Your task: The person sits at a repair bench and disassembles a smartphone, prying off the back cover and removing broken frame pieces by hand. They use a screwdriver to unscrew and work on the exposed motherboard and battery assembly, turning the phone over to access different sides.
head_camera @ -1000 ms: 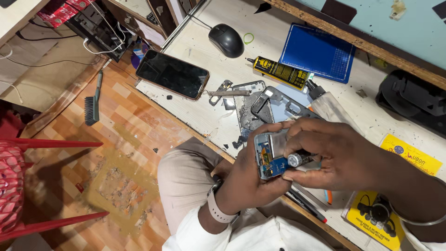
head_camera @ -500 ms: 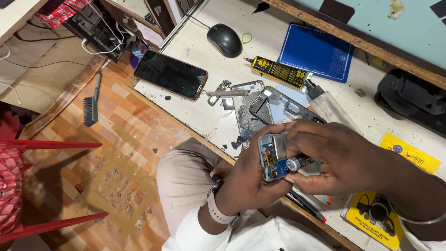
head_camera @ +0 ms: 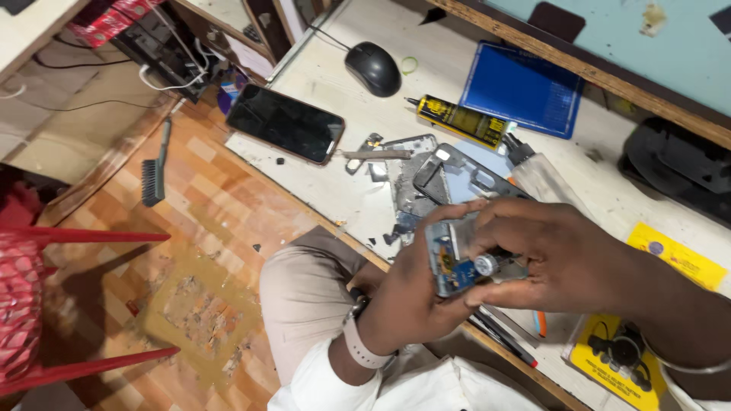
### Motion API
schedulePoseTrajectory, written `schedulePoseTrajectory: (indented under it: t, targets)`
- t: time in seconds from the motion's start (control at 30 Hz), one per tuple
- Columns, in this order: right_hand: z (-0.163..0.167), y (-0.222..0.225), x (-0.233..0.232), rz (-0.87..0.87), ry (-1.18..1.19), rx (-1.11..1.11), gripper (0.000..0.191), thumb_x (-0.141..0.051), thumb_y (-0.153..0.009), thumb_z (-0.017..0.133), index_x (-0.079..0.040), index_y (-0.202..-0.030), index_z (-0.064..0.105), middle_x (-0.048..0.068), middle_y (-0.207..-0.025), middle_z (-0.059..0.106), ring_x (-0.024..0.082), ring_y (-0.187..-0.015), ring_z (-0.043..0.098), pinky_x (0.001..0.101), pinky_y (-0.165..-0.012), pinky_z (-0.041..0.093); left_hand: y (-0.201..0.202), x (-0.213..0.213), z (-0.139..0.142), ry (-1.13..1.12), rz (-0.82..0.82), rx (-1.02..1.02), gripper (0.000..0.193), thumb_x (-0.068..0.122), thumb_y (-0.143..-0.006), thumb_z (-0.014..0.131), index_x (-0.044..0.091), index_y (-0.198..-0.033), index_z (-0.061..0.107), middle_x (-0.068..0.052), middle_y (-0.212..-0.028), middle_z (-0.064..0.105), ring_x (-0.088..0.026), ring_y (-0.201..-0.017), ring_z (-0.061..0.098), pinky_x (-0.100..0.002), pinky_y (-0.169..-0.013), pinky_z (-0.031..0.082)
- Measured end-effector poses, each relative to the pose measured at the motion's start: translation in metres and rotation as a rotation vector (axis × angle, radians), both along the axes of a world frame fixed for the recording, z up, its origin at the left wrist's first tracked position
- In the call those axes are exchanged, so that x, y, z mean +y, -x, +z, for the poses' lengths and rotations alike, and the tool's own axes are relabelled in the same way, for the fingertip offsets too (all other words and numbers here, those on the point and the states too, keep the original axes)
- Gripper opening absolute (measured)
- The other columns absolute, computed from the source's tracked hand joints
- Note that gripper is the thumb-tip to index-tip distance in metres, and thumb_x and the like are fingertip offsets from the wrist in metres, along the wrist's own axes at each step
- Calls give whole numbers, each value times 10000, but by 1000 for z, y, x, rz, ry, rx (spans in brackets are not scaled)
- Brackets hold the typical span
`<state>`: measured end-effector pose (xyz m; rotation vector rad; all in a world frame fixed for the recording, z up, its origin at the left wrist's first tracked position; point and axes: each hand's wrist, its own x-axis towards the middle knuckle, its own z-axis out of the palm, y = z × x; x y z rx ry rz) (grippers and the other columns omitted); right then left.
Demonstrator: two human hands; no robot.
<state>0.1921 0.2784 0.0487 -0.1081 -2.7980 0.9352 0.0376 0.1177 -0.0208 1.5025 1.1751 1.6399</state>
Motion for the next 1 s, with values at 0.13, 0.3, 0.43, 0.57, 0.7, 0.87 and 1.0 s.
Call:
schedulePoseTrajectory:
  t: [0.13, 0.3, 0.43, 0.57, 0.7, 0.87, 1.0]
  targets:
    - [-9, 2, 7, 20, 71, -60, 471, -434, -740, 906, -121, -1027, 702, 29, -1042, 703, 201, -946, 701, 335, -762, 585, 3, -1, -1, 3, 45, 122, 787, 67, -918, 767, 12, -1533, 279, -187, -1512, 530, -311, -1369, 619, -372, -1137, 522]
    - [-13, 8, 14, -177, -29, -466, 554, -508, -625, 949, -161, -987, 714, -19, -1014, 663, 162, -900, 702, 327, -759, 598, 4, -2, 2, 22, 31, 81, 795, 75, -936, 751, 32, -1561, 261, -160, -1400, 603, -276, -1176, 699, -354, -1014, 569]
    - [-19, 3, 19, -112, 7, -321, 509, -494, -641, 926, -127, -925, 717, -1, -1004, 656, 178, -891, 692, 338, -725, 593, 5, -3, 3, 132, -19, 26, 825, 118, -925, 756, 51, -1586, 268, -128, -1192, 691, -228, -971, 749, -318, -874, 595]
    - [-23, 0, 20, -66, -24, -220, 512, -521, -677, 920, -134, -939, 712, -4, -1007, 656, 184, -908, 692, 333, -730, 584, 6, -3, 4, 44, 4, 46, 822, 123, -928, 769, 66, -1565, 252, -136, -1262, 675, -212, -999, 739, -308, -872, 595]
    - [-16, 4, 17, -176, -37, -415, 550, -520, -620, 903, -151, -983, 716, -21, -987, 659, 164, -879, 696, 325, -734, 592, 7, -4, 7, 202, -30, 21, 861, 161, -909, 768, 61, -1602, 267, -122, -1120, 713, -191, -885, 747, -320, -845, 598]
    - [0, 9, 5, -38, -16, -33, 519, -440, -690, 891, -115, -1037, 683, -4, -1022, 669, 142, -834, 693, 294, -690, 562, 5, -3, 4, -2, 46, 36, 762, 120, -969, 794, 61, -1547, 300, -166, -1390, 607, -209, -1222, 657, -316, -1052, 554]
    - [18, -1, 2, -374, -35, -42, 514, -349, -605, 935, -117, -1009, 718, 7, -914, 702, 106, -671, 627, 258, -511, 527, 2, 2, 2, 23, -28, -349, 698, 8, -992, 749, 18, -1543, 321, -209, -1494, 502, -263, -1364, 541, -368, -1175, 511]
